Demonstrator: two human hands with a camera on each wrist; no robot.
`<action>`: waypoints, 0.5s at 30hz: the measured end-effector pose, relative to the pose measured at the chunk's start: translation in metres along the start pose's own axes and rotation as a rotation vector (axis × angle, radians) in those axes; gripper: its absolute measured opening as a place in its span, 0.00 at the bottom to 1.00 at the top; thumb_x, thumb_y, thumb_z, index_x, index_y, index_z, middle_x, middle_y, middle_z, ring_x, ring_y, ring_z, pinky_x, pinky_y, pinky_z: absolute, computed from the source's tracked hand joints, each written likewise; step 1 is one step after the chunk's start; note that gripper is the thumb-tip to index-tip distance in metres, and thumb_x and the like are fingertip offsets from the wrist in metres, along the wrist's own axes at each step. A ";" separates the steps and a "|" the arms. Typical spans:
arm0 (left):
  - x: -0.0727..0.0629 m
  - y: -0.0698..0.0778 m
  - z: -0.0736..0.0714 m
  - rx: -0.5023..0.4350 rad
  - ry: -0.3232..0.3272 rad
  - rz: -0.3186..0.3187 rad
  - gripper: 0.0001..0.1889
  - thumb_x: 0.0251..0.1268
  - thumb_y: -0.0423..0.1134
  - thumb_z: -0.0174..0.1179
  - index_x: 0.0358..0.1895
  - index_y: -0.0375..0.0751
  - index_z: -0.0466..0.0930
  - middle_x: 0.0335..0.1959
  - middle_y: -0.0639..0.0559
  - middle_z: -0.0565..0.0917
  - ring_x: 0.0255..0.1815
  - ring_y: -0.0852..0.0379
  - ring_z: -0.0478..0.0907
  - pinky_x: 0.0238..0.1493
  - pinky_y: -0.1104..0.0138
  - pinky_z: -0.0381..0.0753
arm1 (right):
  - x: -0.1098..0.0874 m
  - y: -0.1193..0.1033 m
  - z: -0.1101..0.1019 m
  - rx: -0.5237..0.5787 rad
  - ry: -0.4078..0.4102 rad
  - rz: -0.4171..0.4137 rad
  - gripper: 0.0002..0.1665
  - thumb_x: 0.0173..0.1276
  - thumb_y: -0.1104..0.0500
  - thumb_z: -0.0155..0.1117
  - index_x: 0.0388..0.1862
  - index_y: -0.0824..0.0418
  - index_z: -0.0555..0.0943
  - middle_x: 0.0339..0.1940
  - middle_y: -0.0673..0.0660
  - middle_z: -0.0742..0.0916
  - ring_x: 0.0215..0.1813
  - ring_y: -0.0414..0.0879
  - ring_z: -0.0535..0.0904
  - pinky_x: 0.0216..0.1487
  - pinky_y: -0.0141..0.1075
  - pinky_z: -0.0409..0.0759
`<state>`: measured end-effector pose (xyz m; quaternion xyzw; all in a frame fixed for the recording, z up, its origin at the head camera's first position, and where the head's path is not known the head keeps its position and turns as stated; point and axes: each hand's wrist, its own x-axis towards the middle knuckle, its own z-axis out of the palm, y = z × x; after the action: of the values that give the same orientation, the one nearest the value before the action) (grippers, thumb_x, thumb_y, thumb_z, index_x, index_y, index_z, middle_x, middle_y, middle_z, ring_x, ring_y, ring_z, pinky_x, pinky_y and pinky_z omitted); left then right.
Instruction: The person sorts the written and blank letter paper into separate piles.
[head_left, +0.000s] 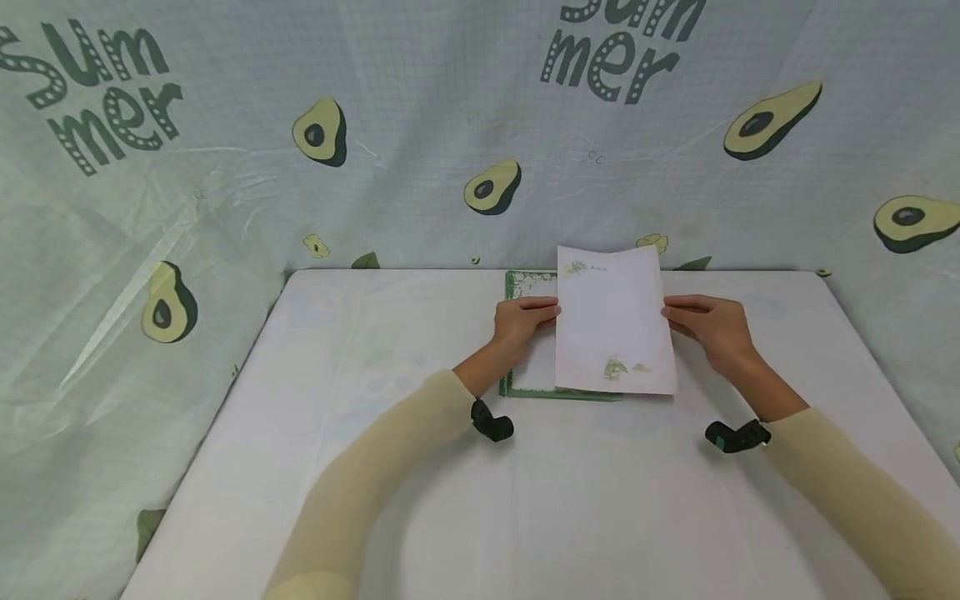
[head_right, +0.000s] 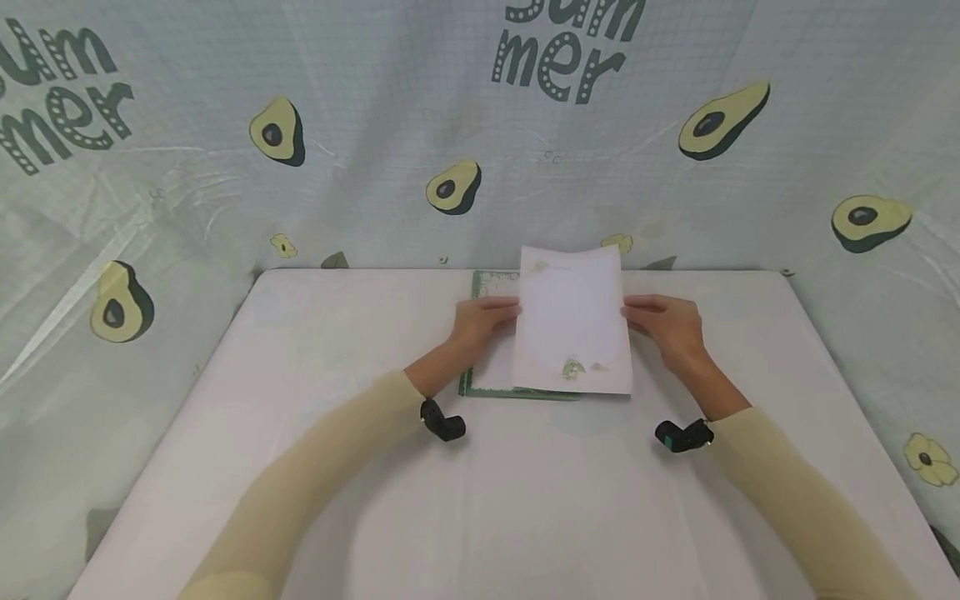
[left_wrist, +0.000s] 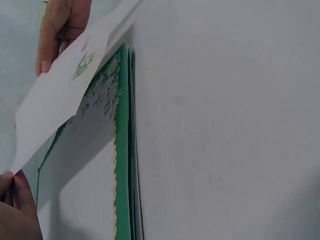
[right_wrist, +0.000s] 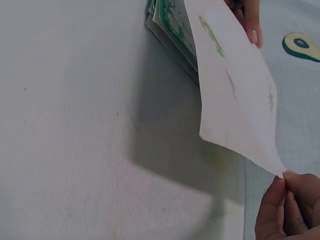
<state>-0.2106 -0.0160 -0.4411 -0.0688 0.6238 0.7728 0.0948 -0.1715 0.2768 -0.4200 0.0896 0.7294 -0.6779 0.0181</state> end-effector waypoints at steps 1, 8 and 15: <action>0.001 -0.001 0.003 -0.003 -0.003 0.004 0.11 0.60 0.24 0.70 0.47 0.28 0.88 0.45 0.39 0.89 0.37 0.57 0.89 0.50 0.59 0.89 | -0.001 -0.001 -0.004 0.019 0.002 0.002 0.24 0.69 0.64 0.71 0.61 0.73 0.79 0.38 0.41 0.89 0.42 0.32 0.87 0.48 0.27 0.85; 0.003 -0.006 0.022 -0.016 -0.014 0.008 0.10 0.59 0.24 0.71 0.44 0.30 0.90 0.41 0.42 0.90 0.38 0.56 0.89 0.45 0.63 0.90 | -0.008 -0.005 -0.024 0.020 0.022 0.004 0.12 0.69 0.63 0.71 0.51 0.60 0.87 0.38 0.40 0.89 0.41 0.31 0.87 0.47 0.27 0.86; 0.004 -0.010 0.039 -0.050 -0.019 0.003 0.09 0.59 0.23 0.70 0.44 0.29 0.90 0.41 0.41 0.90 0.41 0.51 0.90 0.44 0.64 0.90 | -0.009 -0.006 -0.038 -0.026 0.042 0.013 0.09 0.68 0.60 0.72 0.47 0.56 0.89 0.37 0.38 0.88 0.40 0.31 0.87 0.45 0.26 0.86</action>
<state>-0.2116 0.0246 -0.4427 -0.0627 0.6034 0.7890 0.0978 -0.1600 0.3131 -0.4098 0.1083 0.7378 -0.6663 0.0085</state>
